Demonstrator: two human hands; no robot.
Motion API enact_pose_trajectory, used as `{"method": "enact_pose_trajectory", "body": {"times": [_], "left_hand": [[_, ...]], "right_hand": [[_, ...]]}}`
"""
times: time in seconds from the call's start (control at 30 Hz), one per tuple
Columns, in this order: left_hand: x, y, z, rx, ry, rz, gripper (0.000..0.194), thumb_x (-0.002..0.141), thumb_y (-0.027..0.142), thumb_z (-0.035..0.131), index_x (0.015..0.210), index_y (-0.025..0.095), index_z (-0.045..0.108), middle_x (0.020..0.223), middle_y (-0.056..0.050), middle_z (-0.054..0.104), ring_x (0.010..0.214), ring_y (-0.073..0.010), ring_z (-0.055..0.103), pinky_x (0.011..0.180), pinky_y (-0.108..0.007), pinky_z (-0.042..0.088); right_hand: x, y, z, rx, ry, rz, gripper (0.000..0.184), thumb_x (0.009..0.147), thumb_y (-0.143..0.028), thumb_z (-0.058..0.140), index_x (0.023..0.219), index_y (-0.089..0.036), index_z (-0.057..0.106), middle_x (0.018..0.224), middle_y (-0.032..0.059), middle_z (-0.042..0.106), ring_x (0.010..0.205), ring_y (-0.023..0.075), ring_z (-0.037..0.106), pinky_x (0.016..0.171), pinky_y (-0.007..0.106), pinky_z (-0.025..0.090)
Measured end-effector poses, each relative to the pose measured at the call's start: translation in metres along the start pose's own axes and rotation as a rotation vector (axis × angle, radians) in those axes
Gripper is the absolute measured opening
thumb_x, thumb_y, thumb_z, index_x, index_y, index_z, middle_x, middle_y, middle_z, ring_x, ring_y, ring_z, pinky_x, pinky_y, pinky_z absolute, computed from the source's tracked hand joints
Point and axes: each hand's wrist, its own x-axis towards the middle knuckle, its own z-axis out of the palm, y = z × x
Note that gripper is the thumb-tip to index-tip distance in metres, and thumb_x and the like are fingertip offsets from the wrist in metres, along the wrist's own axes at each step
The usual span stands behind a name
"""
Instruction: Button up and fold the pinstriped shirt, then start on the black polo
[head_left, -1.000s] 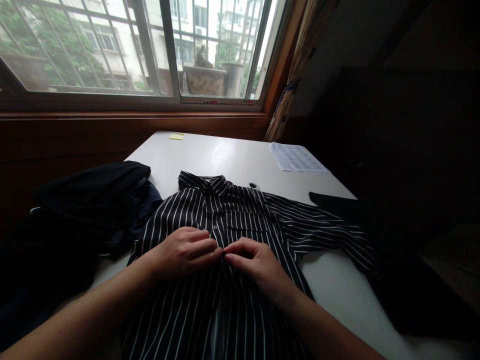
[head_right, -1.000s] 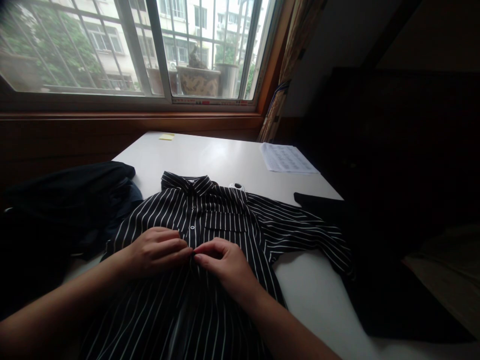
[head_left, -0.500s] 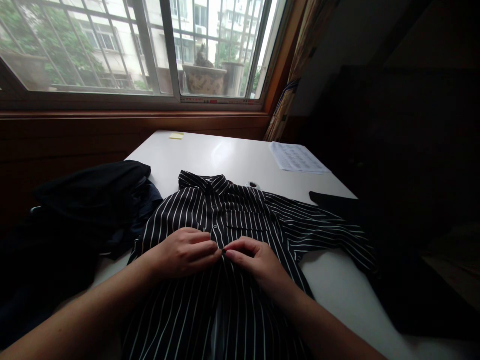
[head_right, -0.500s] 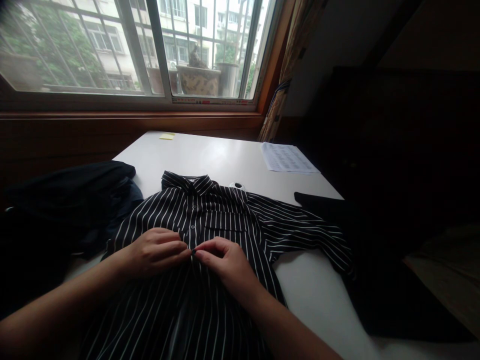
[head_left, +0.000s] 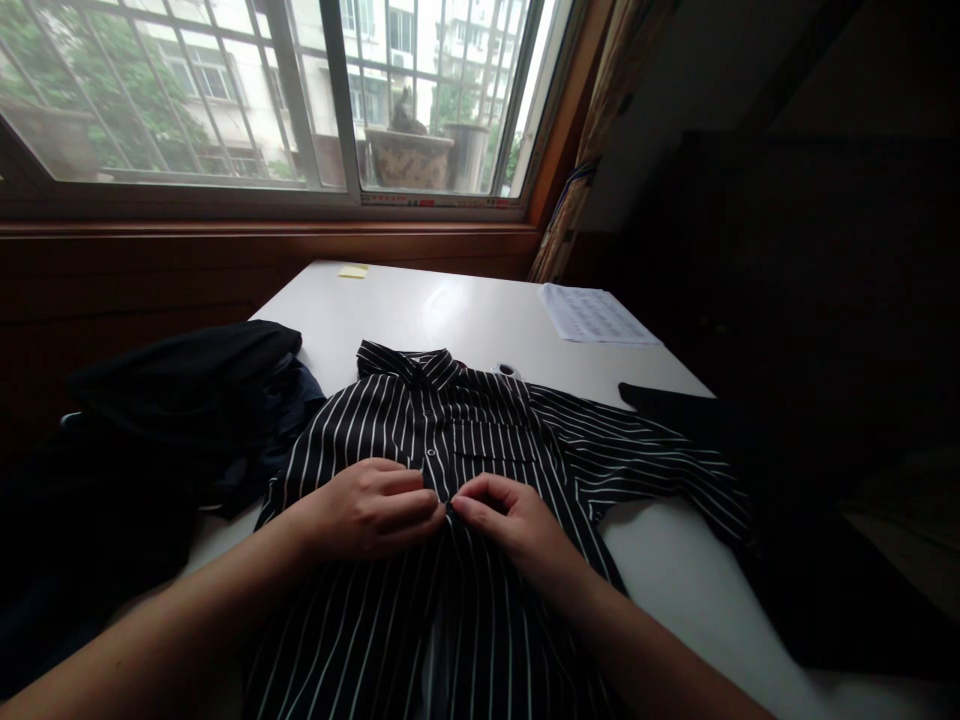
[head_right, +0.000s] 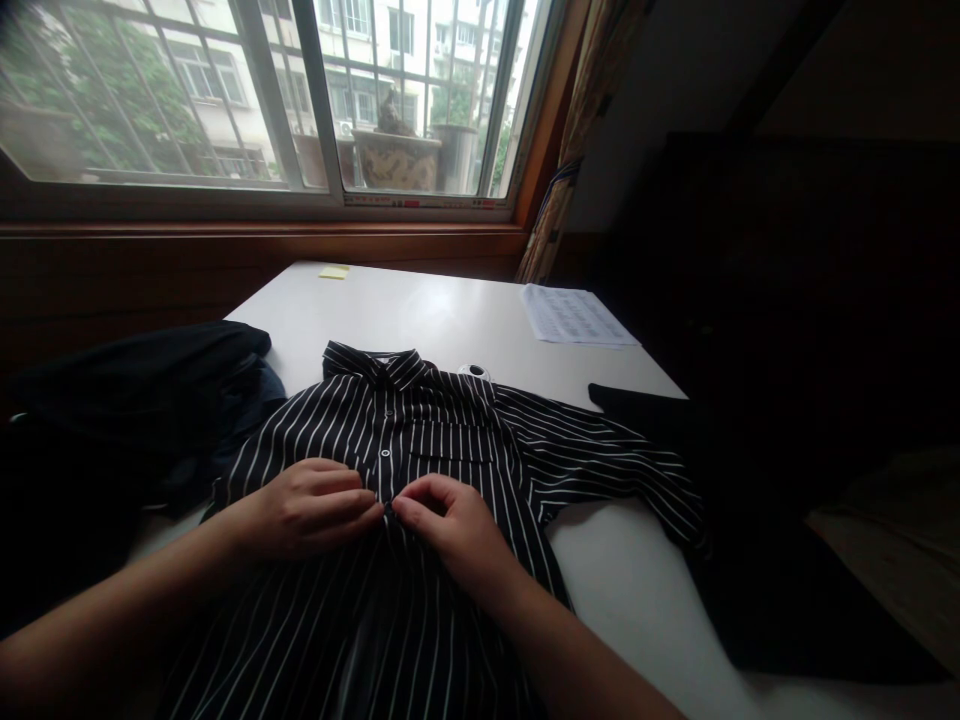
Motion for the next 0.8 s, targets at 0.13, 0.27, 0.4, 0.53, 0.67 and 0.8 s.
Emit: {"method": "enact_pose_trajectory", "body": {"times": [0.13, 0.27, 0.4, 0.53, 0.67, 0.8], "left_hand": [[0.0003, 0.0018, 0.0021, -0.031, 0.018, -0.035, 0.006, 0.096, 0.017, 0.057, 0.101, 0.015, 0.061, 0.075, 0.003, 0.064, 0.061, -0.0095, 0.057, 0.056, -0.028, 0.042], [0.0019, 0.0039, 0.002, -0.047, 0.03, -0.042, 0.004, 0.095, 0.017, 0.058, 0.097, 0.015, 0.06, 0.074, 0.003, 0.064, 0.061, -0.0092, 0.057, 0.056, -0.027, 0.043], [0.0036, 0.0047, 0.0009, -0.042, 0.036, -0.037, 0.006, 0.095, 0.019, 0.059, 0.1, 0.015, 0.06, 0.076, 0.003, 0.065, 0.063, -0.0097, 0.058, 0.057, -0.028, 0.043], [0.005, 0.005, -0.0003, -0.024, 0.042, -0.025, 0.007, 0.095, 0.019, 0.058, 0.1, 0.015, 0.06, 0.074, 0.003, 0.064, 0.062, -0.0095, 0.057, 0.056, -0.027, 0.042], [0.0041, 0.0054, 0.0006, -0.029, 0.034, -0.031, 0.007, 0.095, 0.02, 0.058, 0.1, 0.016, 0.06, 0.073, 0.003, 0.062, 0.061, -0.0094, 0.056, 0.055, -0.027, 0.042], [0.0032, 0.0055, 0.0013, -0.029, 0.042, -0.031, 0.007, 0.094, 0.02, 0.058, 0.1, 0.016, 0.06, 0.071, 0.004, 0.061, 0.06, -0.0091, 0.055, 0.054, -0.027, 0.041]], "right_hand": [[0.0007, -0.0006, -0.0007, -0.006, -0.026, 0.02, 0.02, 0.086, -0.038, 0.069, 0.088, -0.019, 0.072, 0.082, 0.0007, 0.067, 0.079, 0.0163, 0.06, 0.074, 0.028, 0.046], [0.0014, 0.0003, -0.0017, -0.023, -0.047, 0.032, 0.021, 0.085, -0.038, 0.069, 0.085, -0.017, 0.07, 0.079, 0.0006, 0.065, 0.077, 0.0157, 0.058, 0.071, 0.027, 0.045], [0.0022, 0.0013, -0.003, -0.025, -0.061, 0.044, 0.019, 0.084, -0.037, 0.069, 0.084, -0.017, 0.069, 0.079, 0.0004, 0.064, 0.075, 0.015, 0.057, 0.069, 0.027, 0.044], [0.0021, 0.0003, -0.0032, -0.018, -0.073, 0.063, 0.019, 0.083, -0.036, 0.069, 0.083, -0.017, 0.069, 0.078, 0.0005, 0.063, 0.073, 0.0147, 0.055, 0.068, 0.027, 0.042], [0.0017, -0.0015, -0.0027, -0.005, -0.077, 0.074, 0.019, 0.082, -0.036, 0.069, 0.082, -0.016, 0.069, 0.076, 0.0002, 0.062, 0.071, 0.0142, 0.054, 0.068, 0.028, 0.041], [0.0023, -0.0008, -0.0029, 0.001, -0.082, 0.084, 0.019, 0.081, -0.036, 0.069, 0.082, -0.016, 0.068, 0.075, -0.0001, 0.061, 0.07, 0.014, 0.052, 0.066, 0.027, 0.041]]}}
